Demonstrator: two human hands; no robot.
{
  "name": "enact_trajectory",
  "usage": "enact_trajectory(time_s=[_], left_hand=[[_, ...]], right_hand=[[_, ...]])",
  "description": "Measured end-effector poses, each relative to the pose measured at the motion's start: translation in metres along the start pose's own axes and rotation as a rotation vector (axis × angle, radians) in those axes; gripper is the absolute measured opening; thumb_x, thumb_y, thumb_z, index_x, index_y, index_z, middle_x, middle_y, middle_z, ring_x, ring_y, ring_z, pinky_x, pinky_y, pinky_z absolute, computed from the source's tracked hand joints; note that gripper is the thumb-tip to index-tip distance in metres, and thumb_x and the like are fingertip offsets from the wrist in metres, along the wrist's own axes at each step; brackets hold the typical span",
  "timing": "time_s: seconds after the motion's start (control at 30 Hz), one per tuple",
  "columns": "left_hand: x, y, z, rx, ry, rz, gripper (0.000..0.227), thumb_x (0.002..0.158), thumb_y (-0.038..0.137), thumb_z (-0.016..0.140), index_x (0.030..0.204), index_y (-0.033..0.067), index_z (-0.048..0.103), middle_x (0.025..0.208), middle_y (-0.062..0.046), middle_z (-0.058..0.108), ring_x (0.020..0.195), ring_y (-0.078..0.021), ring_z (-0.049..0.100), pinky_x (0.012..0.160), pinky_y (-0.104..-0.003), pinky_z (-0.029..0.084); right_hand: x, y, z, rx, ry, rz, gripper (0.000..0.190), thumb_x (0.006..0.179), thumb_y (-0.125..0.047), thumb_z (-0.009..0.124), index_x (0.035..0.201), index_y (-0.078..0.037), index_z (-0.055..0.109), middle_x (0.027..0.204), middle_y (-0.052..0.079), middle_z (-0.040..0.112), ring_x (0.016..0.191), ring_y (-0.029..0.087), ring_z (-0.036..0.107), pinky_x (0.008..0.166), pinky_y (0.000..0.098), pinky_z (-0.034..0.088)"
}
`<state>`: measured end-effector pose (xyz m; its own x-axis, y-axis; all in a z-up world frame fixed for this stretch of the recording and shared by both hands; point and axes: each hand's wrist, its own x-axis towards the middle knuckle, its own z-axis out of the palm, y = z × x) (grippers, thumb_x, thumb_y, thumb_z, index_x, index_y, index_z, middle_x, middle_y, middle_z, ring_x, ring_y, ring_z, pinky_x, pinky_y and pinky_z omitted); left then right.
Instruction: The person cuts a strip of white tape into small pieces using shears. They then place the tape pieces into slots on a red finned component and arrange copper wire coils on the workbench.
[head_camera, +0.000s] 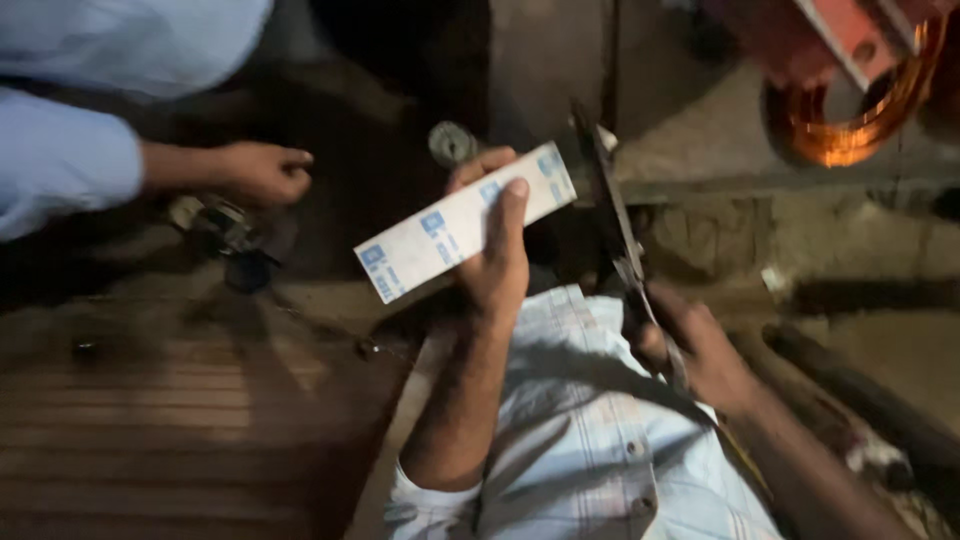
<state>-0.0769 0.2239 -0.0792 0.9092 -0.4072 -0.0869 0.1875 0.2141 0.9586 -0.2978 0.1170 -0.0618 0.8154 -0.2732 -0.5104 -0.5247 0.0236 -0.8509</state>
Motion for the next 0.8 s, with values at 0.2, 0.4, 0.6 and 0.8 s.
enact_trajectory(time_s=[0.2, 0.4, 0.6, 0.8], left_hand=[[-0.002, 0.037, 0.000, -0.121, 0.028, -0.033, 0.031, 0.101, 0.012, 0.069, 0.129, 0.0006, 0.060, 0.118, -0.006, 0.064, 0.105, -0.0133, 0.062, 0.097, -0.028, 0.052], [-0.010, 0.066, 0.003, -0.238, -0.014, -0.066, 0.034, 0.098, 0.018, 0.070, 0.125, 0.0004, 0.060, 0.108, -0.008, 0.068, 0.090, -0.0144, 0.069, 0.073, -0.030, 0.060], [-0.020, 0.094, -0.006, -0.046, -0.073, 0.103, 0.034, 0.101, 0.017, 0.073, 0.128, -0.0008, 0.062, 0.115, -0.007, 0.068, 0.104, -0.0133, 0.065, 0.092, -0.026, 0.054], [-0.024, 0.101, -0.014, 0.264, -0.007, 0.362, 0.029, 0.103, 0.015, 0.074, 0.127, 0.0006, 0.067, 0.119, -0.008, 0.068, 0.111, -0.0148, 0.064, 0.099, -0.029, 0.053]], right_hand=[[-0.009, -0.002, 0.002, 0.056, -0.003, 0.016, 0.069, 0.087, -0.067, 0.056, 0.108, -0.001, 0.062, 0.069, 0.002, 0.058, 0.059, 0.011, 0.054, 0.052, 0.0301, 0.049], [-0.026, -0.002, 0.008, 0.035, 0.027, -0.025, 0.061, 0.092, -0.057, 0.057, 0.116, -0.001, 0.059, 0.071, 0.004, 0.059, 0.065, 0.011, 0.049, 0.054, 0.0297, 0.046], [-0.032, -0.008, 0.017, 0.141, 0.106, -0.043, 0.070, 0.091, -0.055, 0.060, 0.131, 0.003, 0.057, 0.074, 0.004, 0.057, 0.063, 0.012, 0.053, 0.053, 0.0309, 0.047], [-0.042, -0.008, 0.011, 0.086, 0.066, -0.170, 0.072, 0.092, -0.057, 0.058, 0.131, 0.004, 0.056, 0.076, 0.003, 0.060, 0.064, 0.012, 0.055, 0.053, 0.0303, 0.050]])
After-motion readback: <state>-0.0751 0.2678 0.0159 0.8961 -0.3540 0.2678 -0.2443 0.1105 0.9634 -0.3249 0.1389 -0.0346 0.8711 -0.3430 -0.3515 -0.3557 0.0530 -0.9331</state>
